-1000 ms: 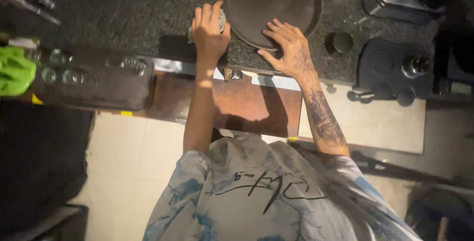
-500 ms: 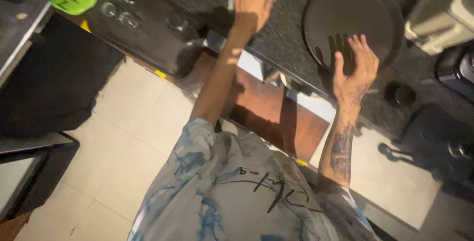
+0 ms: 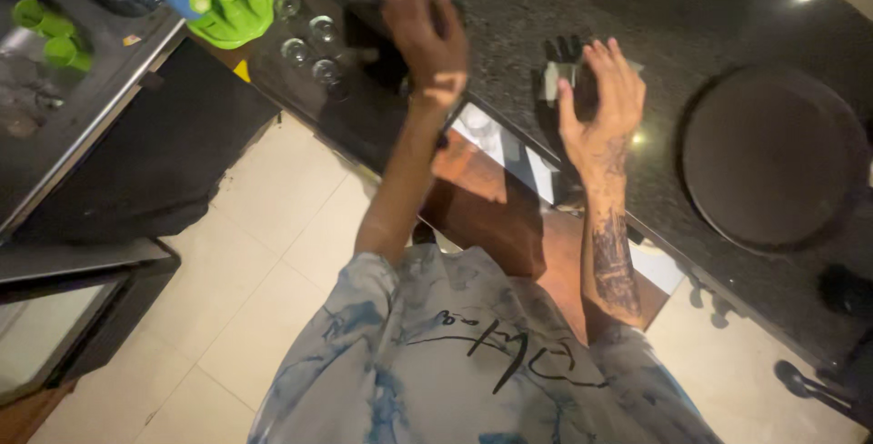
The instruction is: The person wipes a metal bar tool and a metal jigger with a cloth on a countertop. They handle the items one at a time, rotating them to wipe different sides, and place them back on the counter after cleaning.
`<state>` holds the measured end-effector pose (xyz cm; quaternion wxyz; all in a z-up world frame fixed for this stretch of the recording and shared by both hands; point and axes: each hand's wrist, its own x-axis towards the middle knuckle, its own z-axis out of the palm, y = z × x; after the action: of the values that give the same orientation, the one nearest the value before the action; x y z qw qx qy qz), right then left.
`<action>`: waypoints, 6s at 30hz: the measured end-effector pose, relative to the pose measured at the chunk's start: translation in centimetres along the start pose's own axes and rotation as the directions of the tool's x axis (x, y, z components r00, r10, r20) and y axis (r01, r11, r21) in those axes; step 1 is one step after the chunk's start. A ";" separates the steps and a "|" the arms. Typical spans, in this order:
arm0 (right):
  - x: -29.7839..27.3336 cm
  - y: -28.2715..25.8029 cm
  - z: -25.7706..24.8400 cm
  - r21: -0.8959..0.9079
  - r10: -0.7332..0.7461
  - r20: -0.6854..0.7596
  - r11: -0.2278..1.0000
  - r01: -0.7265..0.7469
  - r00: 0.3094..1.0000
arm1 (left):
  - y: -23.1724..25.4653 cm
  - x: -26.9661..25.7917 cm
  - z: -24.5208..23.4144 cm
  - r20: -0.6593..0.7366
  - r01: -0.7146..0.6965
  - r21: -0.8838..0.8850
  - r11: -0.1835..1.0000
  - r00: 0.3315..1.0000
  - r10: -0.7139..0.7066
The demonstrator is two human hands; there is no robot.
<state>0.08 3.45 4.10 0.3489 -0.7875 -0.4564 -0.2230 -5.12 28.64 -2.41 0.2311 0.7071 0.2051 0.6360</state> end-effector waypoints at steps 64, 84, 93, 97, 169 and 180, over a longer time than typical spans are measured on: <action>-15.0 -3.7 -17.1 0.335 0.448 -0.006 0.843 -0.421 0.894 | 26.6 -11.6 -7.5 0.912 0.902 -0.405 0.152 0.386 0.140; -25.3 -3.4 -28.4 0.480 0.755 -0.267 0.643 -0.597 0.599 | 38.8 -18.5 -7.4 0.775 0.662 -0.614 0.429 0.402 0.487; -28.8 -3.2 -29.4 0.482 0.699 -0.284 0.696 -0.532 0.657 | 41.7 -21.5 -6.3 0.885 0.718 -0.459 0.523 0.316 0.343; -27.7 -3.0 -30.3 0.140 0.468 -0.373 0.882 -0.450 0.801 | 42.2 -22.3 -5.7 0.884 0.889 -0.376 0.259 0.261 0.389; -29.4 -5.8 -31.5 0.176 0.531 -0.491 0.837 -0.518 0.691 | 44.9 -20.1 -7.2 0.806 0.857 -0.431 0.284 0.223 0.549; -30.3 -5.3 -31.5 0.249 0.562 -0.532 0.819 -0.518 0.634 | 45.1 -19.4 -7.5 0.783 0.791 -0.487 0.371 0.207 0.586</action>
<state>-20.20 -35.56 6.37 0.5501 -0.7666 -0.0779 -0.3218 -14.78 -18.63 9.12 0.7043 0.6350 -0.3173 -0.0015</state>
